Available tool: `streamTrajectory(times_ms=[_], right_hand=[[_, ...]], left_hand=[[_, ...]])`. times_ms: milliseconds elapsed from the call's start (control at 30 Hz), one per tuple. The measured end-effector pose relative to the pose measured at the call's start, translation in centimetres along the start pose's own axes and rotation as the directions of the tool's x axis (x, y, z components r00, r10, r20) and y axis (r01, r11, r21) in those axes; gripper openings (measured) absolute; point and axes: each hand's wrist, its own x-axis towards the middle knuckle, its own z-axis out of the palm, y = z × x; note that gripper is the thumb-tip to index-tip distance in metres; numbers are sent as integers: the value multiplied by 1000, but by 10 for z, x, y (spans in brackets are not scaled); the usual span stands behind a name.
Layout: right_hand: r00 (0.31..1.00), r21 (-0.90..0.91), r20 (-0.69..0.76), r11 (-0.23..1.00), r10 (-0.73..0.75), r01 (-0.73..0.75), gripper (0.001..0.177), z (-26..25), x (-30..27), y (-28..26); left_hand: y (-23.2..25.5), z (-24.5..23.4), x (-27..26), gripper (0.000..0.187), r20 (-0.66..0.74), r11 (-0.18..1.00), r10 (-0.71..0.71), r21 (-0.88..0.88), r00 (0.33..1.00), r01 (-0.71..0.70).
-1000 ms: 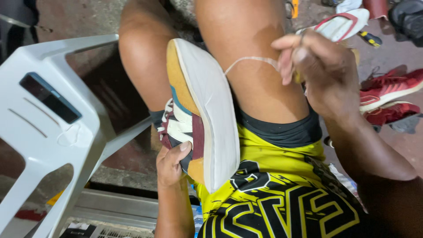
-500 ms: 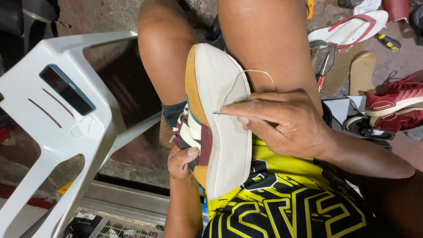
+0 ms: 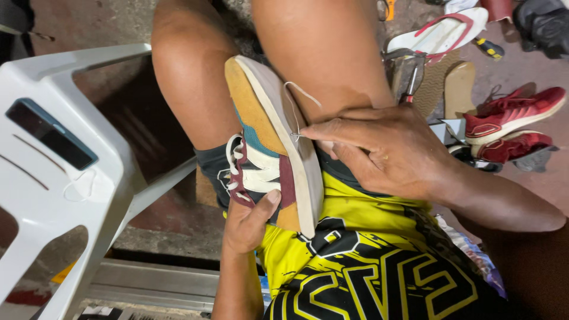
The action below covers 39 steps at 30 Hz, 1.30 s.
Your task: The person is sitting on the floor and sewing the sole of a sneaker using a needle and white thread. They repeatedly push the needle through the shoe's sole and pull the thread tight to secure the sole to the upper.
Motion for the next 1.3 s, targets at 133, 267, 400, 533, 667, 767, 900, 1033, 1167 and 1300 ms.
streamTrajectory(times_ms=[133,267,400,533,667,767,900,1033,1167,1300], right_hand=[[997,-166,64,984,-51,61,30,-9,7,5],[992,-228,110,970,-63,87,30,-15,17,3],[986,-213,145,970,-84,114,28,-19,28,-2],[978,-280,189,949,-93,144,24,-16,42,-1],[975,-227,191,962,-110,153,25,-19,46,2],[973,-153,212,980,-94,128,26,-21,45,6],[974,-156,217,982,-69,105,26,-22,36,9],[958,-347,217,903,-185,254,27,-18,35,12],[903,-500,313,758,-294,420,40,-20,34,12],[969,-248,206,950,-137,187,20,-19,46,9]], left_hand=[[5,20,9,45,14,953,182,244,983,-180],[11,26,12,36,-25,923,187,348,982,-167],[19,27,18,34,15,886,231,410,973,-216],[22,22,23,31,-2,895,141,428,990,-126],[21,17,23,30,26,902,191,391,981,-186],[18,18,23,31,49,880,279,388,959,-275],[16,21,20,31,44,903,232,361,972,-232],[23,24,26,31,45,882,227,414,973,-225],[25,25,32,26,102,788,326,521,940,-330],[30,23,36,24,133,751,350,551,927,-362]])
